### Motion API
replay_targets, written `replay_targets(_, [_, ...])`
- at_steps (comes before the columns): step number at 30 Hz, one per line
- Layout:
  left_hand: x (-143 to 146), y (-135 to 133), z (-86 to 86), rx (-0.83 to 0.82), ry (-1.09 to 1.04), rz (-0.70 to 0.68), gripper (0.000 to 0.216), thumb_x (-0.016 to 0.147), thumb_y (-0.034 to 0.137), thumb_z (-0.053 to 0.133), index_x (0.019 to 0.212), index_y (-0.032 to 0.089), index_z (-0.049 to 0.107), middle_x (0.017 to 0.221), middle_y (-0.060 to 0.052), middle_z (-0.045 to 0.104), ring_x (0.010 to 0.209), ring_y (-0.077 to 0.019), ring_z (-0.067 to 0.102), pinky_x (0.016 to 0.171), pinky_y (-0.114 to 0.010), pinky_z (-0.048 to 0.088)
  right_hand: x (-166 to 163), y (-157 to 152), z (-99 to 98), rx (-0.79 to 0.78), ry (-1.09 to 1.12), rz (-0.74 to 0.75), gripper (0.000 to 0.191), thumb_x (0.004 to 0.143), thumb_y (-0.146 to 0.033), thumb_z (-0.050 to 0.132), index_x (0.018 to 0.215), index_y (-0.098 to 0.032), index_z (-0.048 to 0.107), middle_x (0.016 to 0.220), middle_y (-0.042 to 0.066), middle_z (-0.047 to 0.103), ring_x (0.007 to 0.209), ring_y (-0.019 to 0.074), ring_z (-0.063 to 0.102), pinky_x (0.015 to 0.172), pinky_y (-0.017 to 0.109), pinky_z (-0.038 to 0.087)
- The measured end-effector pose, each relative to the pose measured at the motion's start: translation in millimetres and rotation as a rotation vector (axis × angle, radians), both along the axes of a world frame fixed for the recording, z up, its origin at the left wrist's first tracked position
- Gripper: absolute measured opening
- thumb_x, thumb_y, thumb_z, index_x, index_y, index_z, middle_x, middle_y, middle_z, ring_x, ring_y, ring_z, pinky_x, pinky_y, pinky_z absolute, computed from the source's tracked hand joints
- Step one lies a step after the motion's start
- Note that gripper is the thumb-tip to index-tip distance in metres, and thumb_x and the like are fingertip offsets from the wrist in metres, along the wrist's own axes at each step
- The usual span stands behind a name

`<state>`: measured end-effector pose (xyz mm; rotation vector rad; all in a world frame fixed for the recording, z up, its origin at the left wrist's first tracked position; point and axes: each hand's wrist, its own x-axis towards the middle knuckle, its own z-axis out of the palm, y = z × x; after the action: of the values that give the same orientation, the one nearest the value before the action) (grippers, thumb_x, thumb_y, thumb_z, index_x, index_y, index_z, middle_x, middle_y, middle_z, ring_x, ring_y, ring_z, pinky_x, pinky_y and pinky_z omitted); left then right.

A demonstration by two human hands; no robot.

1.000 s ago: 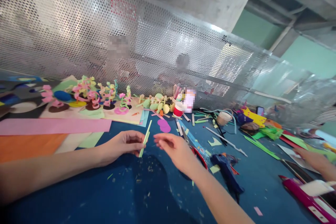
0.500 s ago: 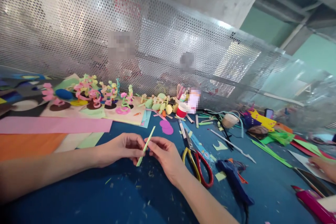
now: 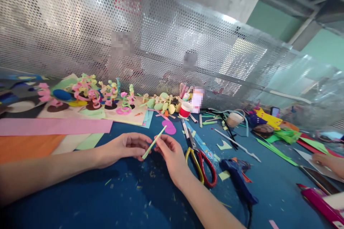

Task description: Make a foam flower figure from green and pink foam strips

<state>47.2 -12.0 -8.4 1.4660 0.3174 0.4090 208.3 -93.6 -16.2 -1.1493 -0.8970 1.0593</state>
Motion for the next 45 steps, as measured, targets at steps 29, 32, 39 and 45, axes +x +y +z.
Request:
replay_targets(29, [-3, 9, 1.5, -0.132, 0.12, -0.007, 0.025, 0.069, 0.03, 0.067, 0.086, 0.013, 0.059, 0.087, -0.008, 0.07, 0.083, -0.0193, 0.066, 0.079, -0.031, 0.049, -5, -2, 3.1, -0.008, -0.025, -0.052, 0.017, 0.074, -0.034, 0.063, 0.078, -0.018, 0.061, 0.069, -0.002, 0.055, 0.067, 0.0101, 0.052, 0.071, 0.024, 0.044])
replay_targets(32, [-4, 10, 3.7, -0.148, 0.119, -0.025, 0.023, 0.071, 0.029, 0.065, 0.087, 0.013, 0.06, 0.089, -0.009, 0.069, 0.084, -0.0201, 0.066, 0.08, -0.031, 0.048, -4, -3, 2.9, 0.003, -0.019, -0.042, 0.016, 0.075, -0.033, 0.063, 0.078, -0.018, 0.062, 0.07, -0.002, 0.055, 0.067, 0.0098, 0.052, 0.07, 0.024, 0.044])
replay_targets(39, [-3, 5, 5.3, -0.076, 0.16, -0.022, 0.029, 0.069, 0.033, 0.067, 0.088, 0.012, 0.06, 0.081, -0.01, 0.07, 0.075, -0.0192, 0.066, 0.074, -0.032, 0.051, -4, -3, 3.7, 0.0, 0.002, -0.037, 0.016, 0.073, -0.035, 0.064, 0.076, -0.019, 0.063, 0.071, -0.002, 0.055, 0.068, 0.0111, 0.051, 0.071, 0.026, 0.044])
replay_targets(45, [-1, 6, -2.4, -0.046, 0.148, -0.021, 0.028, 0.068, 0.034, 0.067, 0.083, 0.012, 0.059, 0.078, -0.009, 0.071, 0.073, -0.0183, 0.067, 0.072, -0.032, 0.051, -6, -3, 3.5, 0.001, 0.0, -0.058, 0.017, 0.071, -0.035, 0.065, 0.076, -0.019, 0.062, 0.069, -0.002, 0.054, 0.066, 0.0111, 0.051, 0.07, 0.026, 0.044])
